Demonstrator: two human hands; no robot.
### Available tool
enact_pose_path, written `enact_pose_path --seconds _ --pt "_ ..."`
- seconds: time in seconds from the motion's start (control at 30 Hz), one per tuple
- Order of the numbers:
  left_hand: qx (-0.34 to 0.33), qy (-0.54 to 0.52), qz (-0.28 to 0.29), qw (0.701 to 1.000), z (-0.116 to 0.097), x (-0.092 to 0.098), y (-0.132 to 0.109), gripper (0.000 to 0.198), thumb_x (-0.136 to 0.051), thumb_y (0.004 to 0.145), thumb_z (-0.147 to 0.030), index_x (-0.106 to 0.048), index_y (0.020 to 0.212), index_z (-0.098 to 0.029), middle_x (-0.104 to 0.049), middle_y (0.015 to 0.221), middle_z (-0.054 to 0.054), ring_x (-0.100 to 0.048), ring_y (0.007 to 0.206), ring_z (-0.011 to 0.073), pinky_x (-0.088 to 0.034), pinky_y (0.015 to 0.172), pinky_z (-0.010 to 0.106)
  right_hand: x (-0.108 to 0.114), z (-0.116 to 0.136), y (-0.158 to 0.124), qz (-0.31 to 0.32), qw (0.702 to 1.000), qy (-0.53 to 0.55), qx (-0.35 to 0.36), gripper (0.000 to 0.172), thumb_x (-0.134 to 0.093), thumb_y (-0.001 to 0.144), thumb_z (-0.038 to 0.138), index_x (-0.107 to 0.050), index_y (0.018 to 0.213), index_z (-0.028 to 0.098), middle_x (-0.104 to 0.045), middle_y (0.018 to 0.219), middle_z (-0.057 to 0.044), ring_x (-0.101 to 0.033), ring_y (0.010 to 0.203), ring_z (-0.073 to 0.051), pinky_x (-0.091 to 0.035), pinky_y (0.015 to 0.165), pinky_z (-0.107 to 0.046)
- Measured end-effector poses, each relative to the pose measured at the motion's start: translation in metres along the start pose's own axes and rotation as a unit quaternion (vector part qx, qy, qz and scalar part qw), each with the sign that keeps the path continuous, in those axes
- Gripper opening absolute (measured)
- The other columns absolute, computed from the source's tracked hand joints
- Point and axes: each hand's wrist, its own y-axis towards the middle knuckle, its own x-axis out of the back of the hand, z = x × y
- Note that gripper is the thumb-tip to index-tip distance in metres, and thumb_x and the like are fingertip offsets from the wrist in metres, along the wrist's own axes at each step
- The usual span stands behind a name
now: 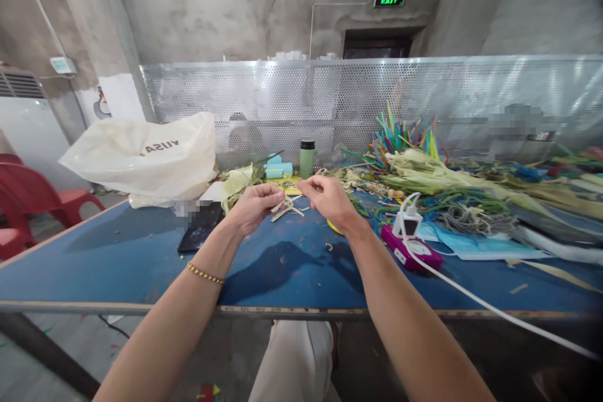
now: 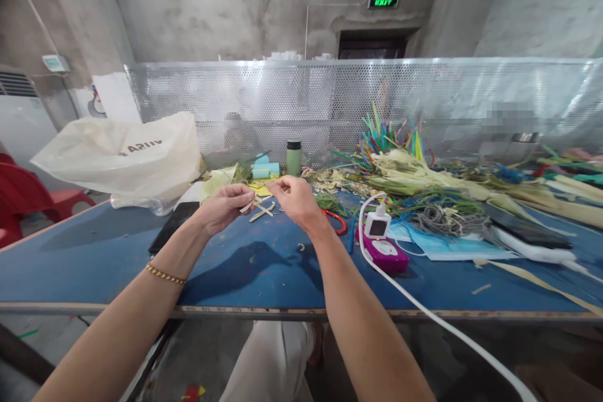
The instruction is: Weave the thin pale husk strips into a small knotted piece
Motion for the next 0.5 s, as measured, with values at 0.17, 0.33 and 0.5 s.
enact_pose_path --seconds 0.17,0.33,0.5 --pt "-0.015 -0.009 -0.034 0.999 -0.0025 -0.0032 -0.0008 0.023 -0.079 0.065 -0.028 -0.064 0.068 -0.011 -0.055 0.056 -0.001 -0.045 0.053 0.0072 -0.034 0.056 0.022 -0.0019 0.0026 -0.0025 0.092 0.992 0.064 -0.066 0.033 -0.062 0.076 0.044 -0.060 0.062 0.014 -0.055 0.054 0.000 -0.047 0.047 -0.009 -0.037 0.048 -0.022" --pt "-0.008 0.003 -0.005 1.000 -0.0017 -0.0039 -0.0017 0.023 -0.079 0.065 -0.029 -0.065 0.069 -0.011 -0.056 0.059 0.000 -0.045 0.054 0.0071 -0.034 0.055 0.022 -0.0067 0.0071 -0.0028 0.064 0.992 0.100 -0.052 0.020 -0.061 0.074 0.031 -0.058 0.065 0.014 -0.052 0.052 0.003 -0.047 0.047 -0.008 -0.038 0.047 -0.021" --pt "0.006 0.019 0.005 1.000 -0.0010 -0.0034 -0.0015 0.023 -0.078 0.065 -0.029 -0.065 0.069 -0.010 -0.056 0.060 0.000 -0.045 0.054 0.0069 -0.033 0.055 0.022 -0.0085 0.0058 -0.0021 0.059 0.993 0.083 -0.056 0.019 -0.060 0.075 0.031 -0.060 0.067 0.014 -0.053 0.053 0.002 -0.048 0.045 -0.008 -0.036 0.043 -0.020"
